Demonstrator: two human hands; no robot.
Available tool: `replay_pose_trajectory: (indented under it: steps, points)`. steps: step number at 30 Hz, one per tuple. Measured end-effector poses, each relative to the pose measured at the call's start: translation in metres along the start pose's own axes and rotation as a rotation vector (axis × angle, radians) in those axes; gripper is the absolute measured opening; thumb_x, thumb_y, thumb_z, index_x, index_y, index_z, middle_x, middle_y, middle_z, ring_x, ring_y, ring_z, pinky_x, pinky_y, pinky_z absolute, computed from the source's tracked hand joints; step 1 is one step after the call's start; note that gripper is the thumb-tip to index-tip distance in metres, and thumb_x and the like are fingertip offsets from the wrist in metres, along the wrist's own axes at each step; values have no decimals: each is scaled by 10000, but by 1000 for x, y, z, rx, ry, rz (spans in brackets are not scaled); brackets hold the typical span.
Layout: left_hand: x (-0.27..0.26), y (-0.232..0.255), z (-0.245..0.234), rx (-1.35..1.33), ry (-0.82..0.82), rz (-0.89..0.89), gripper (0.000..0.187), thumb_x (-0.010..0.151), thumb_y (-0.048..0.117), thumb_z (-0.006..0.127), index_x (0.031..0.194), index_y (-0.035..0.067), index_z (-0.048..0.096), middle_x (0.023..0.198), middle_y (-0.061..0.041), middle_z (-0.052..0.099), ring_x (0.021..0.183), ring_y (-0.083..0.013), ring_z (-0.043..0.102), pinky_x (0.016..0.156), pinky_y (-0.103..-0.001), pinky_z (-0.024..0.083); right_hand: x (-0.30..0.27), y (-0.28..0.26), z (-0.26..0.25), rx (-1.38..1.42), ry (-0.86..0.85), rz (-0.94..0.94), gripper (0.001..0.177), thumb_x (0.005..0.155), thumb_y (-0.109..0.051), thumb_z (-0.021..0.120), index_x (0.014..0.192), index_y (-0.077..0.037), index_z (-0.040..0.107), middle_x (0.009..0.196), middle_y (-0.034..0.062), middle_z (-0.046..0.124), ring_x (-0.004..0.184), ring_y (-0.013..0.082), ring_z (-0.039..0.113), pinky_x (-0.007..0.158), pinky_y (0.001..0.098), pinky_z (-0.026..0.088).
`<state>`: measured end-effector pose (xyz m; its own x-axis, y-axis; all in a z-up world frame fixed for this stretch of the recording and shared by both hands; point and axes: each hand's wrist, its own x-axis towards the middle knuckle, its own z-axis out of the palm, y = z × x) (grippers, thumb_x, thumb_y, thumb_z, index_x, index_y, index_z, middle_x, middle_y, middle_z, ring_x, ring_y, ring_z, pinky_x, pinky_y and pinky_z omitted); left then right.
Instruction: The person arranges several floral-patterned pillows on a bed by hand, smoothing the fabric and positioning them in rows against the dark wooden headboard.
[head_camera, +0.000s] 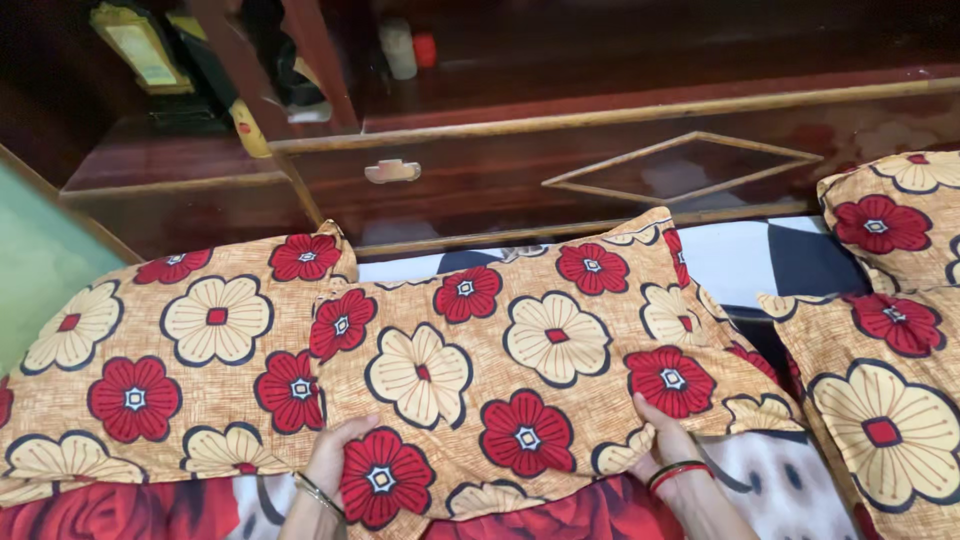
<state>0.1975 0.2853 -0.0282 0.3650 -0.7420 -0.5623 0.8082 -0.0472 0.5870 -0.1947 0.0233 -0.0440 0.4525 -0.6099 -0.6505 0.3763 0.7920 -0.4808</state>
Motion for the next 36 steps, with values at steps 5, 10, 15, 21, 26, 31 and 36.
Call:
replay_pose_trajectory:
  steps: [5,10,15,21,26,31,36]
  points:
    - [-15,-24,40,16,-174,102,320,821,84,741,1118,-14,675,868,-168,741,721,-307,749,679,-482,632,39,-25,-36,-137,-87,-404,308,977,-173,591,1256,-47,618,1172,99,721,1059,266,679,909,459,556]
    - [-34,-22,92,-102,-112,119,494,792,137,707,1263,43,594,1097,-154,748,907,-300,773,783,-482,639,47,-47,-50,-223,101,-356,317,950,-92,664,1233,-26,537,1101,192,677,936,340,644,793,525,541]
    - [-25,-17,87,-164,-142,127,479,845,114,701,1277,-60,585,1096,-244,716,906,-392,727,769,-548,631,30,-37,-41,-923,679,-776,631,737,-178,819,1252,40,526,1173,289,649,1055,428,626,921,540,516]
    - [-31,-15,110,-96,-112,306,592,727,-55,681,1307,-16,571,1131,-192,715,959,-336,729,831,-504,615,20,-7,-6,-1580,553,-768,936,732,-550,770,1475,-48,498,1470,273,467,1358,418,479,1127,460,394]
    - [-62,-4,150,-104,-278,326,676,674,-67,699,1334,-45,551,1167,-194,722,1007,-329,723,899,-475,597,22,-1,1,-1511,502,-639,1014,757,-603,748,1536,-48,412,1519,250,439,1403,398,456,1158,440,363]
    - [-81,-5,174,-31,-359,380,717,656,-96,715,1349,-33,542,1177,-185,717,1021,-302,722,915,-442,588,20,12,5,-1242,319,-664,1032,805,-572,716,1593,-58,292,1635,331,183,1543,385,216,1237,411,205]
    - [-79,-6,174,26,-376,401,728,655,-110,741,1349,-22,543,1188,-162,718,1047,-284,720,937,-421,578,5,27,17,-1274,86,-668,1071,820,-560,704,1636,-128,163,1654,334,31,1585,377,-110,1241,471,41]
